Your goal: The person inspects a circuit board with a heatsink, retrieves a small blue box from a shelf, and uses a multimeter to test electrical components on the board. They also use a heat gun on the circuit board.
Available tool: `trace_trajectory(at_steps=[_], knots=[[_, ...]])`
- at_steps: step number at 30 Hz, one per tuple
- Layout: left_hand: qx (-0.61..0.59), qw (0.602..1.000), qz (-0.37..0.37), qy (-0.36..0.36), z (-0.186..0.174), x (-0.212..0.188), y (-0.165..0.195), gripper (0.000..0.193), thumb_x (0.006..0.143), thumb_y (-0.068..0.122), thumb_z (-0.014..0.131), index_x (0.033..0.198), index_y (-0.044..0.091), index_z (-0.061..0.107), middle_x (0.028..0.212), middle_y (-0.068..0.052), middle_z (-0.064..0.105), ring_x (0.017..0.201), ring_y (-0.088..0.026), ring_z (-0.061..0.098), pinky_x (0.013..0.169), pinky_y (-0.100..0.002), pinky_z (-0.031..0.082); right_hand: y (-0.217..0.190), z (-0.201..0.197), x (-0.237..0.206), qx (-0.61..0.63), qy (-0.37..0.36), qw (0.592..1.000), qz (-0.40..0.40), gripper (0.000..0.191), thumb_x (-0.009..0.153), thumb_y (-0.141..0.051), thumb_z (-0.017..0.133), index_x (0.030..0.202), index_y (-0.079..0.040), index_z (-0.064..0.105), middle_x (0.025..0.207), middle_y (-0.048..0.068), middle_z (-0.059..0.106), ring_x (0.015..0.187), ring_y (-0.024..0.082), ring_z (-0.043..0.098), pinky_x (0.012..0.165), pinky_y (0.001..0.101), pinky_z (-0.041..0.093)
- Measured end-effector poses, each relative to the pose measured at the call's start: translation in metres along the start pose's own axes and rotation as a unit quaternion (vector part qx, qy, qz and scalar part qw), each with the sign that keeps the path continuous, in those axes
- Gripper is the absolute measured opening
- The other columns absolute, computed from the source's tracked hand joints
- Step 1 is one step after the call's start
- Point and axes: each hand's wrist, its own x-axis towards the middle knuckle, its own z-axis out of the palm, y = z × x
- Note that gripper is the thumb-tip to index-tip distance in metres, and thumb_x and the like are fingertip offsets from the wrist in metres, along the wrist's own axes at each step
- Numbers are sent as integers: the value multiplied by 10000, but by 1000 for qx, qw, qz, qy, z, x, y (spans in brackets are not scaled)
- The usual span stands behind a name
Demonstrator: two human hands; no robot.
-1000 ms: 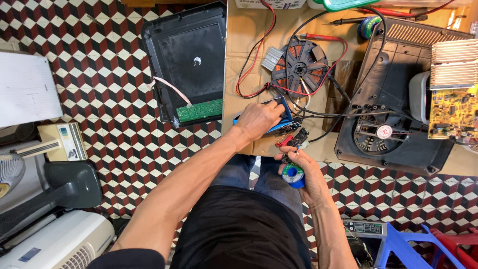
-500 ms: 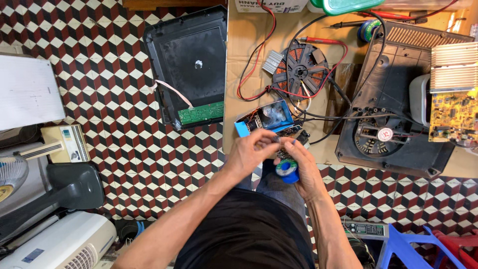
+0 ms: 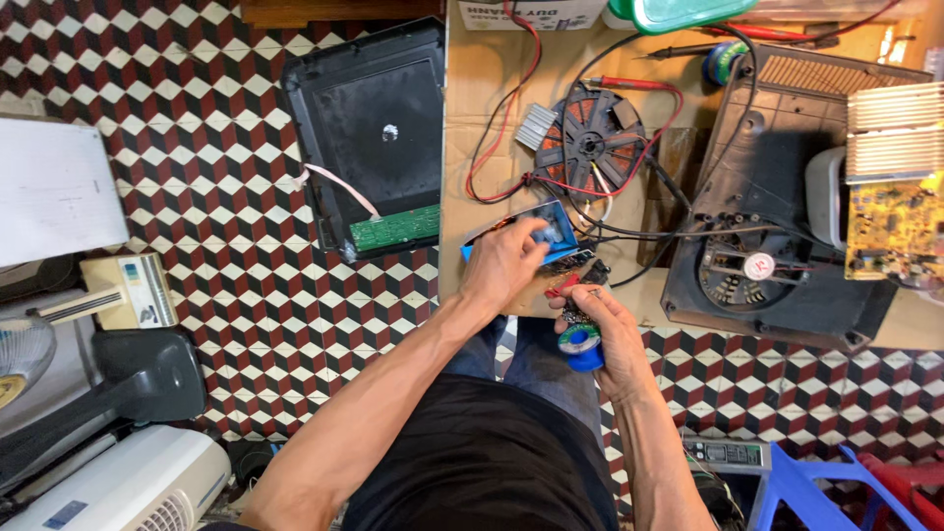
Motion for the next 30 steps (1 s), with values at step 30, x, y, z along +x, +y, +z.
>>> trace_trajectory(at_steps=[30], knots=[[-272, 936, -223, 17, -31, -19, 22, 271, 910, 281, 705, 1014, 39, 766, 656, -57, 692, 461, -88, 566, 419, -251, 429, -28, 16, -2, -39, 35, 999, -13, 180, 992, -176, 622, 1027, -7, 673, 963, 109, 734, 707, 138, 661, 605, 271, 546]])
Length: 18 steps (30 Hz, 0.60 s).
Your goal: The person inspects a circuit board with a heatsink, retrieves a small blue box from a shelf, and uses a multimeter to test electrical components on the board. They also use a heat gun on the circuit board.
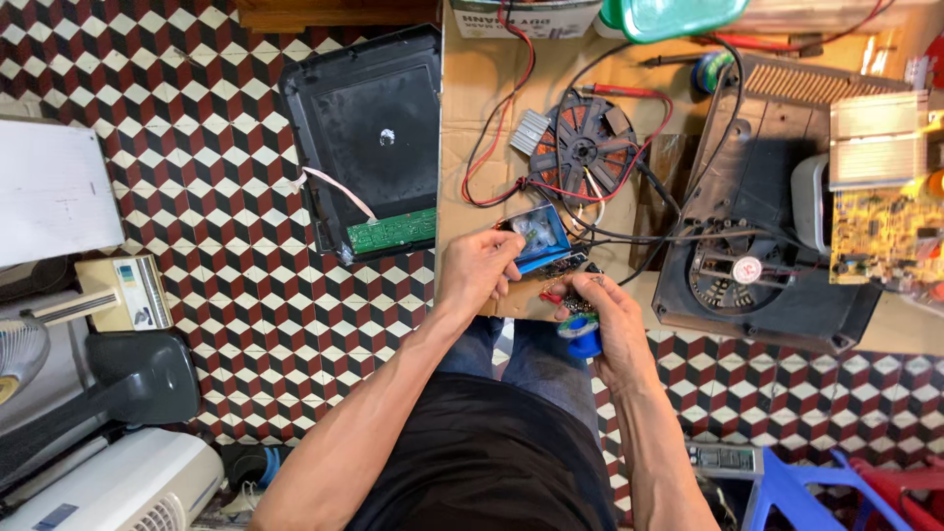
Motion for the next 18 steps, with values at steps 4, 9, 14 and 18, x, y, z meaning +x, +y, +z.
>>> trace_trajectory(at_steps=[4, 9, 14, 18], knots=[[-87, 996, -30, -16, -16, -16, 11, 283, 907, 285, 728, 977, 14, 764, 683, -40, 691, 471, -59, 552, 425, -207, 403, -18, 27, 8, -132, 15, 991, -30, 214, 998, -190, 644, 1035, 16, 684, 945, 114, 719, 698, 130, 647, 594, 274, 527], [-123, 991, -38, -23, -27, -28, 18, 286, 915, 301, 742, 964, 20, 758, 746, -50, 724, 540, -57, 584, 472, -203, 424, -39, 52, 19, -568, 56, 807, -152, 218, 938, -220, 677, 1050, -34, 660, 890, 179, 707, 744, 287, 669, 645, 417, 537], [-143, 989, -22, -12, -37, -42, 27, 280, 913, 297, 722, 1018, 38, 748, 872, -73, 781, 643, -81, 680, 535, -203, 483, -46, 70, 55, -736, -131, 510, -425, 200, 861, -169, 675, 991, -22, 634, 959, 125, 659, 927, 341, 685, 722, 465, 556], [-151, 988, -28, -6, -46, -48, 27, 289, 928, 313, 689, 1044, 50, 722, 967, -93, 792, 755, -117, 738, 609, -224, 560, -39, 81, 79, -810, -211, 366, -408, 148, 827, -153, 663, 958, -85, 666, 1025, 101, 658, 967, 296, 683, 716, 429, 568]])
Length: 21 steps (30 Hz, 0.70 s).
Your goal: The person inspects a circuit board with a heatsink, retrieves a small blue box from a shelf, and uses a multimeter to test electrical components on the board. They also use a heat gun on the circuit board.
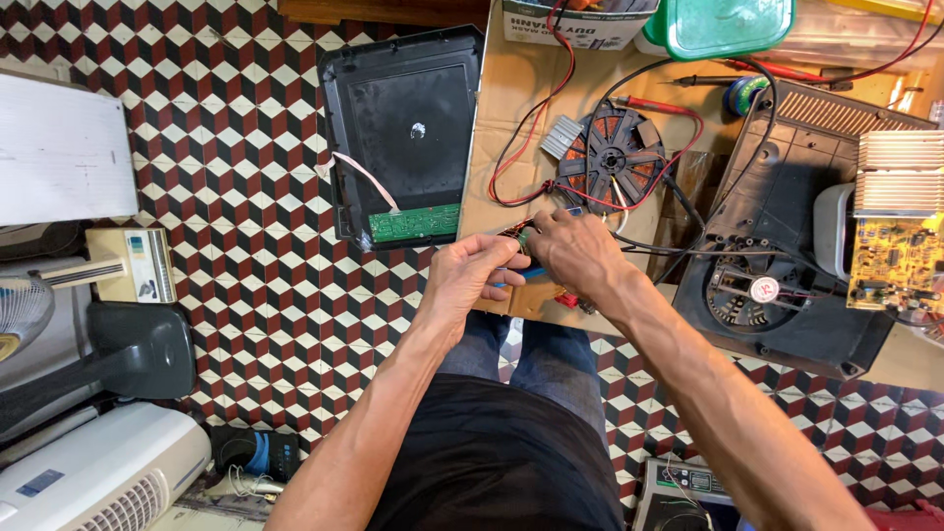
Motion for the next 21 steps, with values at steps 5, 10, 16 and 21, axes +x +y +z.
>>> trace_trajectory(at_steps=[5, 10, 16, 21], knots=[[-74, 997, 8, -22, -4, -1, -7, 253, 936, 267, 695, 1033, 34, 674, 1046, -144, 773, 869, -175, 772, 730, -296, 630, 4, -1, 6, -22, 15, 998, -60, 230, 815, -162, 656, 1019, -58, 676, 999, 112, 656, 932, 283, 669, 703, 410, 566], [-106, 994, 10, -5, -7, -4, -8, 207, 943, 180, 696, 1027, -4, 654, 1013, -169, 760, 854, -209, 756, 751, -291, 637, 0, -15, 9, 29, 57, 992, -113, 174, 834, -157, 677, 977, -58, 666, 1009, 84, 655, 1062, 282, 638, 887, 405, 545], [-149, 989, 23, -8, -3, -12, -13, 188, 926, 104, 715, 1028, -24, 622, 979, -148, 753, 866, -182, 749, 787, -259, 627, 2, -20, -30, 272, 240, 932, -4, 285, 977, -142, 633, 1204, 32, 646, 1279, 210, 639, 1170, 354, 598, 985, 422, 491], [-73, 995, 61, 9, -3, -16, -14, 223, 907, 73, 749, 1069, -16, 626, 916, -125, 743, 808, -142, 714, 753, -233, 571, -20, 15, -108, 444, 358, 699, 431, 284, 1110, -229, 508, 1241, -26, 658, 1052, 158, 714, 954, 203, 680, 907, 321, 534]])
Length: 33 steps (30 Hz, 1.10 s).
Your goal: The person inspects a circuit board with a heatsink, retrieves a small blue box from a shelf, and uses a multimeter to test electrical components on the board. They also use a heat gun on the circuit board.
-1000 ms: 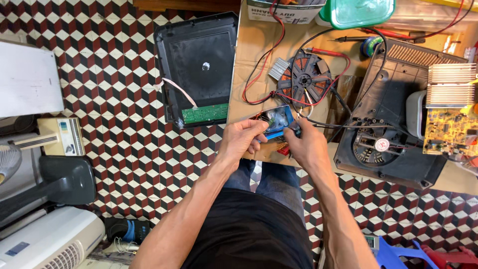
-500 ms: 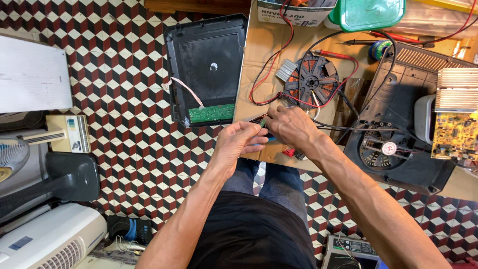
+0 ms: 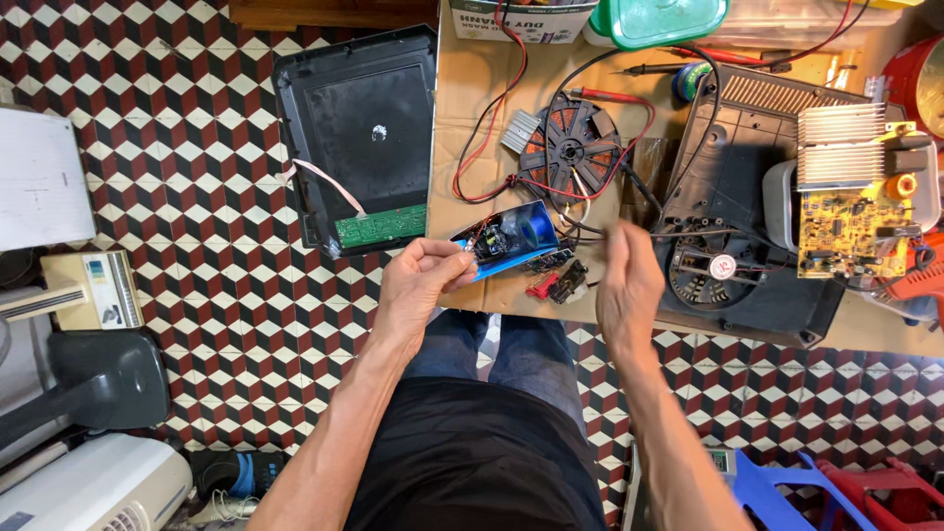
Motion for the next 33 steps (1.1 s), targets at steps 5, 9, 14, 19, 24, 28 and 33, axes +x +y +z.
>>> trace_trajectory(at_steps=[5, 9, 14, 19, 24, 28, 33], knots=[[68, 997, 41, 9, 9, 0, -8, 359, 885, 89, 740, 1205, -36, 636, 937, -93, 755, 814, -99, 710, 750, -218, 569, 62, 15, -49, -83, 26, 993, 82, 526, 983, -367, 671, 1306, 39, 586, 1200, 177, 660, 979, 245, 654, 885, 389, 504], [89, 996, 19, 4, 12, 3, -15, 400, 902, 109, 730, 1260, -57, 663, 965, -93, 764, 817, -93, 709, 752, -207, 571, 86, 49, -36, -151, 40, 976, 150, 766, 862, -475, 779, 1369, 35, 515, 1209, 213, 628, 976, 356, 651, 872, 458, 514], [63, 998, -27, -10, 8, 5, -19, 429, 897, 90, 731, 1295, -56, 664, 955, -102, 761, 826, -97, 713, 755, -202, 573, 80, 74, -18, -281, 1, 944, 175, 844, 821, -508, 803, 1431, -30, 468, 1322, 259, 489, 1044, 481, 613, 882, 543, 488], [29, 997, -67, -10, 2, 9, -17, 401, 901, 93, 721, 1270, -60, 679, 957, -102, 760, 820, -109, 723, 760, -214, 589, 75, 77, -15, -242, -4, 961, 133, 742, 821, -470, 767, 1423, -110, 523, 1320, 233, 516, 1106, 456, 616, 935, 528, 497], [7, 996, -83, -14, -2, 13, -19, 376, 907, 91, 722, 1244, -72, 683, 959, -99, 756, 829, -118, 728, 784, -220, 603, 76, 85, -5, -229, -33, 950, 210, 719, 837, -475, 768, 1415, -124, 525, 1325, 241, 499, 1118, 454, 597, 947, 528, 477], [7, 996, -93, -13, -5, 16, -21, 364, 905, 92, 723, 1230, -66, 687, 953, -98, 755, 824, -118, 729, 773, -222, 603, 73, 87, -1, -234, -15, 955, 183, 656, 834, -420, 818, 1342, -79, 582, 1250, 258, 553, 1070, 418, 633, 933, 491, 514], [10, 995, -101, -8, -12, 21, -21, 341, 905, 99, 725, 1207, -55, 687, 951, -94, 759, 814, -114, 726, 759, -212, 599, 75, 88, 0, 64, -17, 941, 331, 501, 800, -102, 773, 1192, 40, 495, 989, 206, 691, 767, 281, 733, 662, 393, 632]])
